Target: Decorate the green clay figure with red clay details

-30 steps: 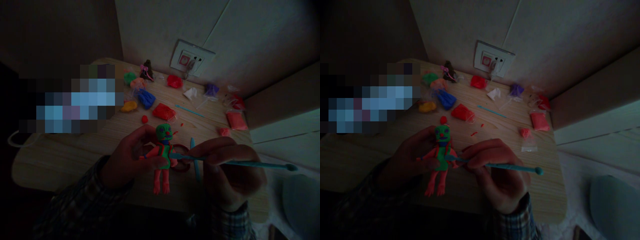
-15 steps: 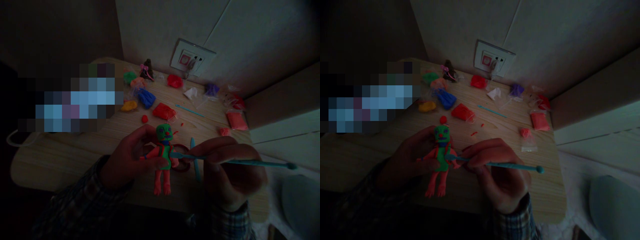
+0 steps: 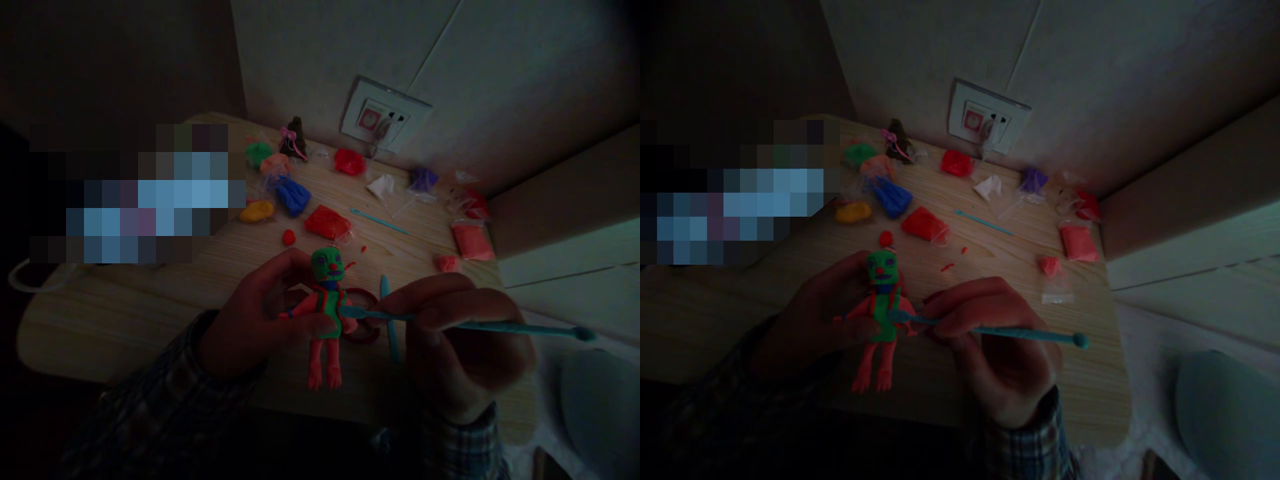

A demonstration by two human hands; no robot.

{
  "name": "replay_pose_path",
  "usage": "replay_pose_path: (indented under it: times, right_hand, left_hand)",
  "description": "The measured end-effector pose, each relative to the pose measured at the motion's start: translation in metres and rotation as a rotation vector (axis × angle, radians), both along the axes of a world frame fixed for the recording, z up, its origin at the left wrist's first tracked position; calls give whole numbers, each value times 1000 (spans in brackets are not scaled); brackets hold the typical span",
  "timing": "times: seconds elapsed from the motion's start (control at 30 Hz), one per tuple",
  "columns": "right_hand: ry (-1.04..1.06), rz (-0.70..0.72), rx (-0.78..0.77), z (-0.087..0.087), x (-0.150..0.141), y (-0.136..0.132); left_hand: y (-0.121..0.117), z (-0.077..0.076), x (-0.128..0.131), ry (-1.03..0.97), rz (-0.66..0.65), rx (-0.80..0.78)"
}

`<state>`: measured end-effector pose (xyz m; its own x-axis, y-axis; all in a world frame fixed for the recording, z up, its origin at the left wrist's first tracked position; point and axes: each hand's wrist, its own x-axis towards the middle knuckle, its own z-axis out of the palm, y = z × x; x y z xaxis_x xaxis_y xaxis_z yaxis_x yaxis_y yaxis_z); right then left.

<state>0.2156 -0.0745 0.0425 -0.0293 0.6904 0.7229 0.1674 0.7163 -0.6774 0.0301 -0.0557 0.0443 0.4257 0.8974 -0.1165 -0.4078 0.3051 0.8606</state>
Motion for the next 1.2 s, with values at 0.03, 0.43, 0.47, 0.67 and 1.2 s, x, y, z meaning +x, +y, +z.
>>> replay_pose_path:
  times: [0.03, 0.43, 0.47, 0.67, 1.2]
  right_hand:
    - [8, 17, 4, 0, 0, 0]
    - [5, 6, -3, 2, -1, 0]
    - [9, 6, -5, 2, -2, 0]
    - [18, -30, 16, 1, -2, 1]
    - [-7, -11, -30, 4, -1, -2]
  left_hand:
    - [0, 0, 0, 8, 6, 4]
    - [1, 2, 1, 79, -13, 27]
    - [0, 3, 1, 71, -15, 27]
    - [0, 0, 1, 30, -31, 34]
    - [-1, 1, 2, 65, -14, 33]
